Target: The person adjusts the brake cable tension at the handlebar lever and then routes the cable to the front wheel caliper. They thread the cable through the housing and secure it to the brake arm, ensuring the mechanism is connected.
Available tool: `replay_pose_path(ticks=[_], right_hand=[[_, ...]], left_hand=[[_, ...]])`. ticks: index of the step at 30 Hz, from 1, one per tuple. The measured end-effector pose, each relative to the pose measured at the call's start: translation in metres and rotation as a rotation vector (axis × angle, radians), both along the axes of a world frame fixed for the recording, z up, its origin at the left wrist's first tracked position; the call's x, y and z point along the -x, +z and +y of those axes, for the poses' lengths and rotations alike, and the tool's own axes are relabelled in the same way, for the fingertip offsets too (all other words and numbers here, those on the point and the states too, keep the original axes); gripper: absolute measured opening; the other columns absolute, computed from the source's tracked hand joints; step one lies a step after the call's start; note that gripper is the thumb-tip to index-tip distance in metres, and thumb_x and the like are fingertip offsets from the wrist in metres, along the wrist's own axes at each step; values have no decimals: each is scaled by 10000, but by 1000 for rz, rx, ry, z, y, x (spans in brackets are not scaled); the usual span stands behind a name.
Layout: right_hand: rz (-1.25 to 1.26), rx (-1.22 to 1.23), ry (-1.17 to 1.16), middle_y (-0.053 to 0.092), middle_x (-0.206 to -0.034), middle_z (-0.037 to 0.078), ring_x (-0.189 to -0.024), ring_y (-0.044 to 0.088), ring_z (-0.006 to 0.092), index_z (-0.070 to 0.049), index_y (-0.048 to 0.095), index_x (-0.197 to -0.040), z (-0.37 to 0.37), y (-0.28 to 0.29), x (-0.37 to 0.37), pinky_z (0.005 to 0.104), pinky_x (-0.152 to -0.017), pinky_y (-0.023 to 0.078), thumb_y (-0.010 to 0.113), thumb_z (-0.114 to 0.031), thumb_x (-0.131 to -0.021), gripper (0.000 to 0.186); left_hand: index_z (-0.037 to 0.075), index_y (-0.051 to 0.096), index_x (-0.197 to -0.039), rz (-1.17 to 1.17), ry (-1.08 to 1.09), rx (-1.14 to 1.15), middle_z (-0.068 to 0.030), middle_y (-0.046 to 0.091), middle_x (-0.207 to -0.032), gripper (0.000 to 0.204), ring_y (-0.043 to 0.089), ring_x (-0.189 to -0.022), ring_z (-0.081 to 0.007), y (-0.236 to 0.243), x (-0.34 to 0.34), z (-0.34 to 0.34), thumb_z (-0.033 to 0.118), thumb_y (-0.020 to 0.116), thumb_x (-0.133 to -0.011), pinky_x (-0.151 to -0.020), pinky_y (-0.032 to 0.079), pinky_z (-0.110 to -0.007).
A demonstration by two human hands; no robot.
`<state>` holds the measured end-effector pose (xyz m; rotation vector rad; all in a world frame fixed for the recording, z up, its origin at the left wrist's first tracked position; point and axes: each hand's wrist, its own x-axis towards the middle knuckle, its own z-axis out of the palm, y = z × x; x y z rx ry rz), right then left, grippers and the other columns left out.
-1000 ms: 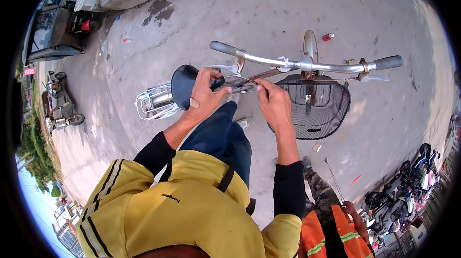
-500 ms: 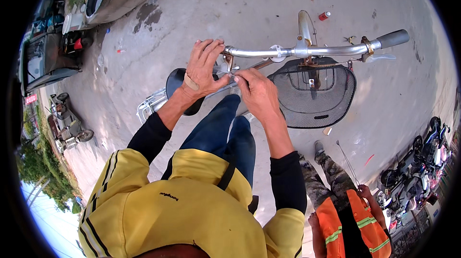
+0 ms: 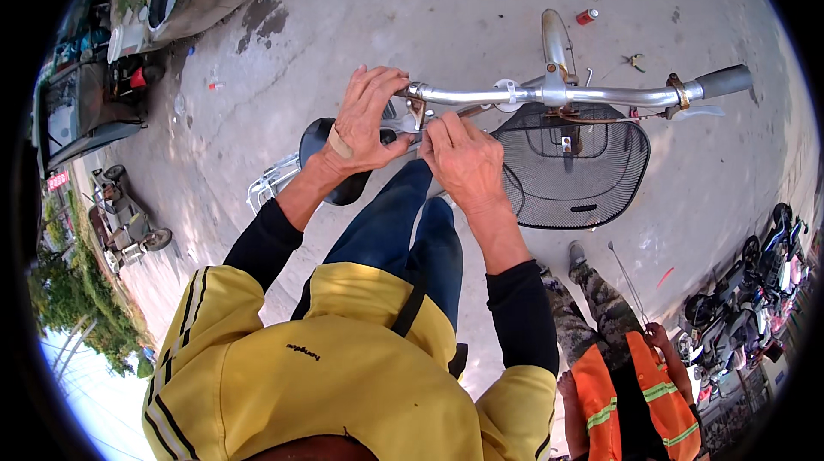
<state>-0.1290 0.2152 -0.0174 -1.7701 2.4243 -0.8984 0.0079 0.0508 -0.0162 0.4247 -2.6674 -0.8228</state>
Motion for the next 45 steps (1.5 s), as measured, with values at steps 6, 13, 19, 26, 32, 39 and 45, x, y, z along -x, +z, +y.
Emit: replay_pose_path(ticks=[6, 13, 19, 26, 32, 39, 45], right_hand=[[17, 7, -48, 558, -837, 35, -716, 675, 209, -109, 548, -858, -5, 2, 21, 347, -572, 550, 793, -109, -800, 251], [-56, -13, 65, 572, -848, 27, -717, 685, 215, -121, 609, -925, 3, 15, 25, 351, -598, 559, 799, -156, -857, 205], [-128, -55, 128, 610, -887, 26, -727, 690, 224, -114, 636, -962, 5, -2, 20, 367, -594, 547, 792, -142, -880, 178], [-181, -5, 74, 568, -840, 22, -696, 688, 193, -117, 582, -875, 5, 3, -3, 343, -572, 543, 807, -167, -830, 234], [-212, 33, -28, 563, -796, 19, -654, 665, 186, -114, 567, -832, 3, -2, -21, 342, -549, 538, 803, -156, -804, 242], [-137, 95, -74, 543, -760, 16, -642, 661, 182, -118, 546, -797, -3, -7, -18, 344, -531, 526, 802, -145, -784, 258], [-245, 95, -74, 560, -774, 24, -664, 667, 205, -118, 566, -814, -1, -8, -8, 364, -537, 518, 795, -153, -823, 231]], left_hand=[[58, 495, -1376, -46, -160, -97, -159, 550, -1501, 719, 498, -1411, -395, 10, -8, -19, -3, 804, -730, -1221, 309, -587], [32, 612, -1090, -93, -284, -114, -172, 514, -1552, 361, 483, -1436, -395, 15, -13, -37, -5, 795, -781, -1215, 356, -578], [19, 639, -1087, -122, -307, -81, -179, 527, -1538, 329, 507, -1413, -397, 21, -5, -38, -11, 781, -792, -1212, 376, -553], [13, 656, -1089, -158, -316, -44, -158, 558, -1506, 281, 528, -1403, -369, 16, -2, -45, -52, 727, -825, -1219, 375, -562], [26, 668, -1096, -193, -335, 88, -154, 555, -1513, 263, 521, -1410, -378, 11, -2, -48, -68, 684, -851, -1197, 399, -578], [31, 673, -1095, -226, -383, 228, -164, 496, -1570, 271, 483, -1438, -427, 5, -4, -49, -74, 651, -846, -1189, 399, -598], [41, 675, -1094, -228, -404, 282, -174, 467, -1587, 272, 471, -1442, -439, 3, -2, -52, -68, 664, -845, -1203, 378, -603]])
